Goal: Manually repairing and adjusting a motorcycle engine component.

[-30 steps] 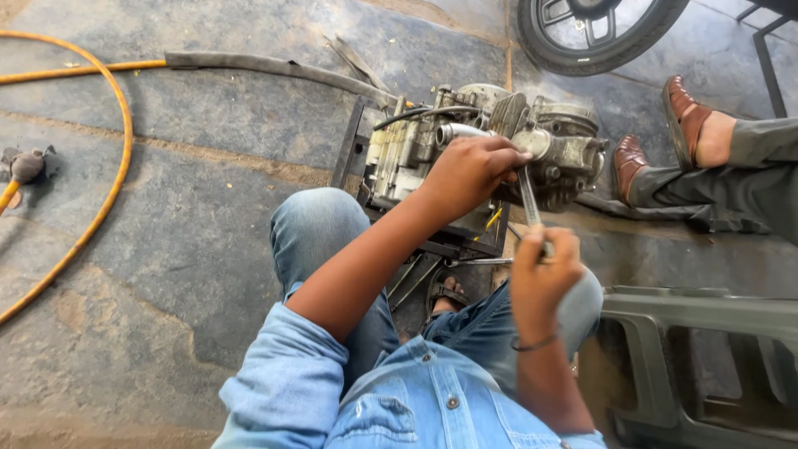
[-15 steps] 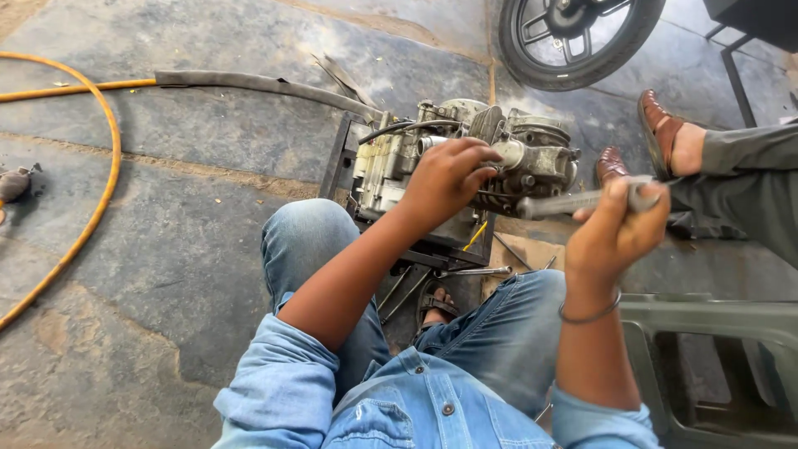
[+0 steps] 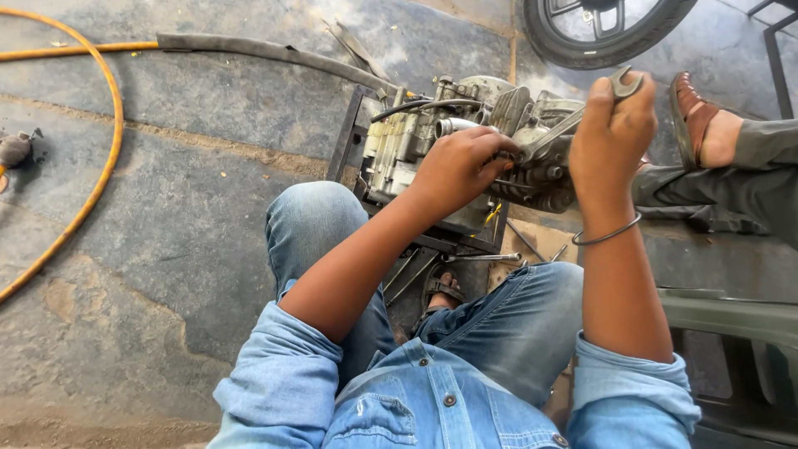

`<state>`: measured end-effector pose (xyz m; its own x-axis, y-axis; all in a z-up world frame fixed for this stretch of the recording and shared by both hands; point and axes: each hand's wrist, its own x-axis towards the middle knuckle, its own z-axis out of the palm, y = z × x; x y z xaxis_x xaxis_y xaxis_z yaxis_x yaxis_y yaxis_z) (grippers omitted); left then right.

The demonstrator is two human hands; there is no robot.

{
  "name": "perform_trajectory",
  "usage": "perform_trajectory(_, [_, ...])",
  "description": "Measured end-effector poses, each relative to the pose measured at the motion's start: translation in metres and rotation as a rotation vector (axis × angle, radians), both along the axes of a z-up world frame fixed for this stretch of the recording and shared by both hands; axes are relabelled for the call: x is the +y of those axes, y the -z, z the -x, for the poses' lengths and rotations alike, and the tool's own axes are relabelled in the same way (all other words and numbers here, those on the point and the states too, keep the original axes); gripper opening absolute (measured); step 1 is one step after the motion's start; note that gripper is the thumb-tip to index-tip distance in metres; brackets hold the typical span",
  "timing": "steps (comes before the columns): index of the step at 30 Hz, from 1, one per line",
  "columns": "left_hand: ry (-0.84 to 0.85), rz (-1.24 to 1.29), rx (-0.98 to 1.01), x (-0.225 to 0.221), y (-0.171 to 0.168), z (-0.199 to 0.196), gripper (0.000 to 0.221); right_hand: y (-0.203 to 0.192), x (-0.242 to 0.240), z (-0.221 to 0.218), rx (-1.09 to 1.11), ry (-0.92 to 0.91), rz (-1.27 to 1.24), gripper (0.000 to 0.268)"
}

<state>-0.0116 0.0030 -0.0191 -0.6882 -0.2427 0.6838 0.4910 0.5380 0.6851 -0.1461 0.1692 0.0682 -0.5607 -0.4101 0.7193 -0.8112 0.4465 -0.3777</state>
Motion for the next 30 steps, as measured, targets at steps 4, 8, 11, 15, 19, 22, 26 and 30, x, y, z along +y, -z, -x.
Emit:
perform_trajectory(4, [0.003,0.014,-0.02,0.001,0.001,0.001,0.021,0.0,0.0,0.004,0.002,-0.01,-0.026,0.014])
perform_trajectory(8, [0.007,0.032,-0.03,0.002,0.002,0.002,0.024,-0.004,0.003,-0.002,-0.027,0.001,-0.056,0.011])
perform_trajectory(11, [0.006,0.025,-0.031,0.002,0.0,0.001,0.024,0.004,0.011,-0.013,-0.062,-0.022,0.007,0.006])
perform_trajectory(15, [0.053,0.026,-0.039,0.001,-0.003,-0.001,0.031,0.027,0.025,-0.083,-0.17,-0.103,0.267,0.008])
perform_trajectory(19, [0.078,0.106,0.015,-0.006,-0.001,0.001,0.033,0.092,0.04,-0.148,-0.151,-0.081,0.277,0.006])
perform_trajectory(22, [0.183,0.056,-0.116,-0.012,-0.004,-0.003,0.027,0.114,0.042,-0.17,-0.16,-0.027,0.261,0.006])
perform_trajectory(26, [0.147,0.127,0.031,-0.015,-0.004,-0.004,0.027,0.099,0.053,-0.161,-0.196,-0.041,0.334,0.007])
perform_trajectory(30, [0.125,0.071,-0.029,-0.01,-0.004,-0.006,0.029,0.047,0.06,-0.138,-0.161,-0.038,0.428,0.012])
